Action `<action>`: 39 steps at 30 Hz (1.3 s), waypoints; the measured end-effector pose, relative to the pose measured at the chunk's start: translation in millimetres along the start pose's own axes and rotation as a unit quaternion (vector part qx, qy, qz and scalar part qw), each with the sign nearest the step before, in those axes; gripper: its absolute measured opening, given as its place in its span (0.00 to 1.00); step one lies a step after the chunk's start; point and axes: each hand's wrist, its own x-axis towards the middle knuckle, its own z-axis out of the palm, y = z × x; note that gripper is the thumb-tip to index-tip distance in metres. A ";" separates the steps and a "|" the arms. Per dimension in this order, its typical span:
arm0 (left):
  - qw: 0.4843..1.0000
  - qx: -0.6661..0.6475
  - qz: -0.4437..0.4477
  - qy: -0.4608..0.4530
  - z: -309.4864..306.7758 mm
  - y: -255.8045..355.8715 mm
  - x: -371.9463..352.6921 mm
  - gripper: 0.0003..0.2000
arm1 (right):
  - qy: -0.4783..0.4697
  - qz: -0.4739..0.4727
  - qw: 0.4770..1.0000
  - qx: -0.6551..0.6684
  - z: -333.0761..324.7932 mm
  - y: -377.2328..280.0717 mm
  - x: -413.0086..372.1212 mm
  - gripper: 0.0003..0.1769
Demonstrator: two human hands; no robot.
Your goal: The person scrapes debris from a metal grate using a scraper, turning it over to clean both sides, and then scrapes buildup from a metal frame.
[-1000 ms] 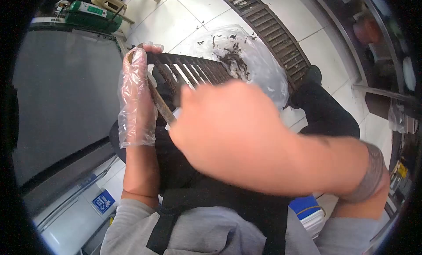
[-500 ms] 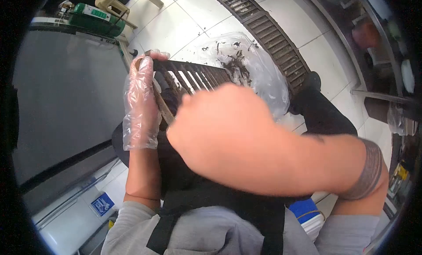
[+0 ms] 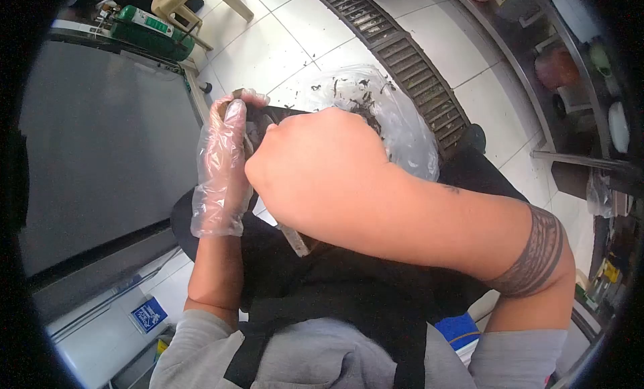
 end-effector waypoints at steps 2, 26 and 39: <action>0.997 0.064 0.048 0.007 -7.9 -2.3 -1.1 0.13 | -0.008 -0.004 1.000 -0.007 -9.5 -12.5 -13.0 0.20; 0.994 -0.057 0.085 0.036 3.3 -17.7 4.4 0.23 | 0.152 0.128 0.978 0.066 66.8 17.3 -21.9 0.22; 0.992 -0.020 0.119 0.033 0.7 -25.5 4.7 0.24 | 0.085 0.177 0.978 0.071 37.1 -6.6 -5.5 0.15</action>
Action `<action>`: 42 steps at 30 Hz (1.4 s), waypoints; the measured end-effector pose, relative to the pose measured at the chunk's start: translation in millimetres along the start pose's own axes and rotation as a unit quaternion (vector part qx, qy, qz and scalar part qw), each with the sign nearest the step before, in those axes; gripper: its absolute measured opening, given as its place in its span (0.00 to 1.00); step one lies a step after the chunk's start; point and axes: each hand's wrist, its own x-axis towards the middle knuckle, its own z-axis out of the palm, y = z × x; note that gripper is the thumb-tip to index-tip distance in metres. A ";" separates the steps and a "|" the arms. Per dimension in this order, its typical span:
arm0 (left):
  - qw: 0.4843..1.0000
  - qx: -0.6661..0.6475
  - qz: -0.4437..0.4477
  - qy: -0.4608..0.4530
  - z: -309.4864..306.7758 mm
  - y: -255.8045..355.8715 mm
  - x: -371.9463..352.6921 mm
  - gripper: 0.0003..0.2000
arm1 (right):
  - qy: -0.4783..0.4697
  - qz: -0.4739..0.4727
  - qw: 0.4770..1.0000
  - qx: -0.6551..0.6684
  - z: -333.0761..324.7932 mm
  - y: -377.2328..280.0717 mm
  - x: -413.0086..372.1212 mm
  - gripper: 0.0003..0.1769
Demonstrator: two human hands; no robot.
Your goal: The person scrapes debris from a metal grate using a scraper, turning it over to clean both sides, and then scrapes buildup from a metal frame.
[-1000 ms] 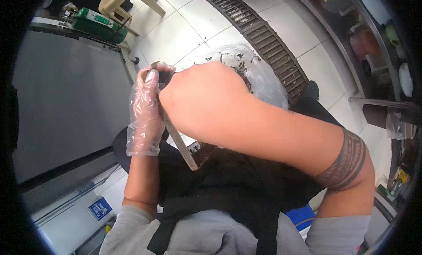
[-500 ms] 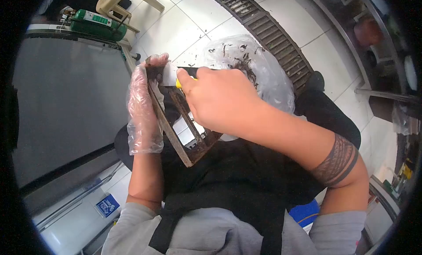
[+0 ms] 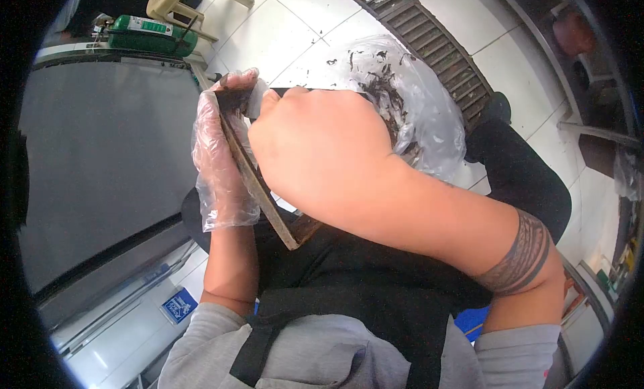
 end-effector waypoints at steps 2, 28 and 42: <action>1.000 -0.004 -0.001 0.000 -1.1 -2.3 0.8 0.23 | 0.010 0.008 1.000 -0.005 3.8 3.1 1.1 0.14; 1.000 0.002 -0.012 0.005 2.0 8.2 -0.7 0.16 | 0.022 -0.014 0.999 -0.027 -6.9 6.0 0.1 0.21; 0.999 0.024 0.023 -0.013 -4.8 -7.6 2.2 0.16 | 0.115 0.035 0.992 0.047 37.7 7.0 -16.3 0.22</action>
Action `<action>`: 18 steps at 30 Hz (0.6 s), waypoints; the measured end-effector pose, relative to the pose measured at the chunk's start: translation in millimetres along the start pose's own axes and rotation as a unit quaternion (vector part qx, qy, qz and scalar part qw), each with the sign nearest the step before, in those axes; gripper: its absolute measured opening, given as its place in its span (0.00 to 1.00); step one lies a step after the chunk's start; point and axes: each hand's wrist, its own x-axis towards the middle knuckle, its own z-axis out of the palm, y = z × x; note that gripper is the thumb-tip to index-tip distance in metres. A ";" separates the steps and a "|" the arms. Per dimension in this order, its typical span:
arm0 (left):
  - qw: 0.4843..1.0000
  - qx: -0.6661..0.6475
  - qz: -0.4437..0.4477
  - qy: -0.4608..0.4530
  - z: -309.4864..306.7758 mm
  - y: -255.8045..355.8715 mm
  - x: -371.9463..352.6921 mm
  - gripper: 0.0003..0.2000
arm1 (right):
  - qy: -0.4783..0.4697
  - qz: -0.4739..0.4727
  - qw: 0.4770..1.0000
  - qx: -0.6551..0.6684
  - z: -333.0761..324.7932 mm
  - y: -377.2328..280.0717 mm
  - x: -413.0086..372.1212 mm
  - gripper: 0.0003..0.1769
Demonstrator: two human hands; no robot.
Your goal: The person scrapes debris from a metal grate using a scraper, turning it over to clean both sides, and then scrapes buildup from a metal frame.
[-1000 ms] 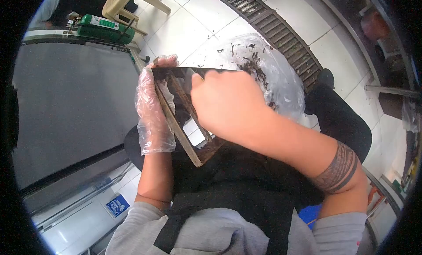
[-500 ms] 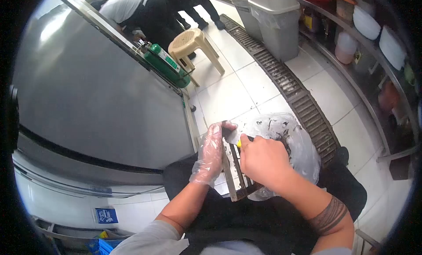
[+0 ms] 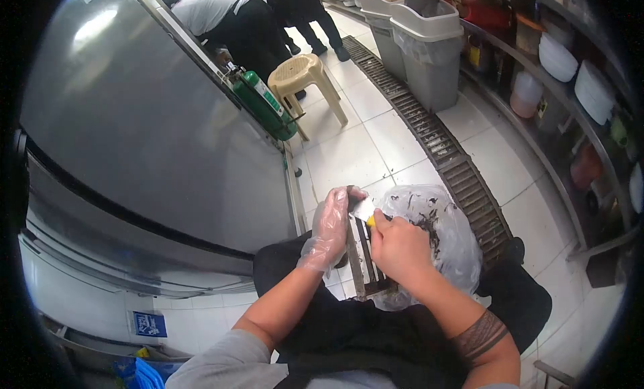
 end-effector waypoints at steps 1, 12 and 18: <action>1.000 -0.002 0.011 -0.005 0.7 -0.6 0.8 0.17 | 0.008 -0.002 1.000 0.004 -0.9 0.9 0.6 0.22; 0.999 0.027 0.013 -0.034 24.5 8.6 12.0 0.15 | -0.014 0.002 1.000 -0.027 -28.3 13.8 8.1 0.21; 1.000 0.004 0.004 -0.028 20.6 2.1 15.8 0.20 | 0.027 0.008 0.999 0.029 -11.3 19.2 12.2 0.22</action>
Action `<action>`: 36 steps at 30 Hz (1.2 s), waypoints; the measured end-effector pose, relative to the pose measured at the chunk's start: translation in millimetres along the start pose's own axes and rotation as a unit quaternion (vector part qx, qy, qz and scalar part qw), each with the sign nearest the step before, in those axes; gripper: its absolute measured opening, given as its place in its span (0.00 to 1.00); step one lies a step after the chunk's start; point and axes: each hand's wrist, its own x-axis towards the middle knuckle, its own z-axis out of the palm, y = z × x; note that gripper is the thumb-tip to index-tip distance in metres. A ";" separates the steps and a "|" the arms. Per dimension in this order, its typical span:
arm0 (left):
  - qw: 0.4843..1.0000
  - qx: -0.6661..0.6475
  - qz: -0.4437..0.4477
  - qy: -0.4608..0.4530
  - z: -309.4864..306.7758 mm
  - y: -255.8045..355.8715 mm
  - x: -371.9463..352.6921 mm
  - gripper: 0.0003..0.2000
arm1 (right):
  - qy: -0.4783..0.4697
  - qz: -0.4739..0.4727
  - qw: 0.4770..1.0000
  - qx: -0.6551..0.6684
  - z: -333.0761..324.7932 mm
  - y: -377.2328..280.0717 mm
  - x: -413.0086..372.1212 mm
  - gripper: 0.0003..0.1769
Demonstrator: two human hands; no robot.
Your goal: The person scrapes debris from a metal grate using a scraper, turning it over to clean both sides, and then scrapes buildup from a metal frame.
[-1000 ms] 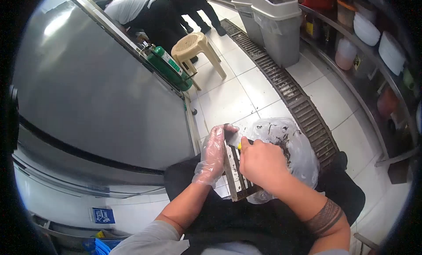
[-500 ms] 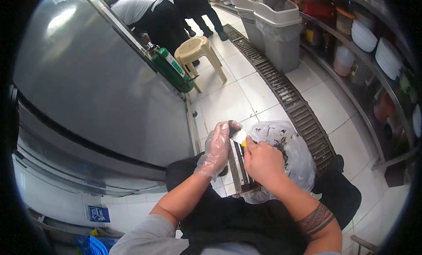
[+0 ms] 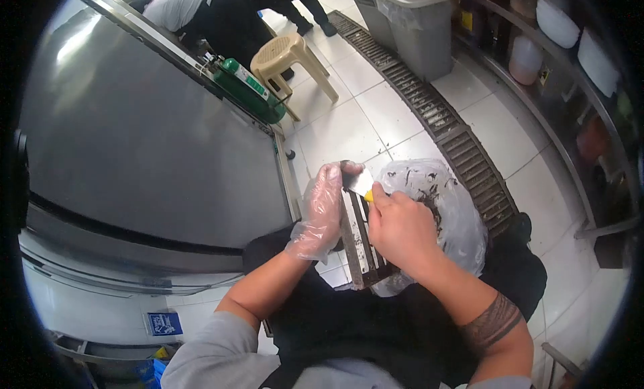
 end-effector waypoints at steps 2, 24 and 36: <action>0.999 0.036 -0.003 -0.016 -5.3 5.3 -0.8 0.21 | 0.032 -0.011 0.999 0.020 7.8 2.8 0.9 0.22; 0.982 -0.183 -0.041 0.026 -23.6 -12.7 -11.0 0.22 | -0.005 -0.011 0.999 0.044 25.8 17.9 -15.3 0.21; 0.978 -0.191 -0.062 0.056 -13.7 -0.7 -11.5 0.23 | 0.031 0.002 0.999 0.037 22.8 9.0 -17.2 0.22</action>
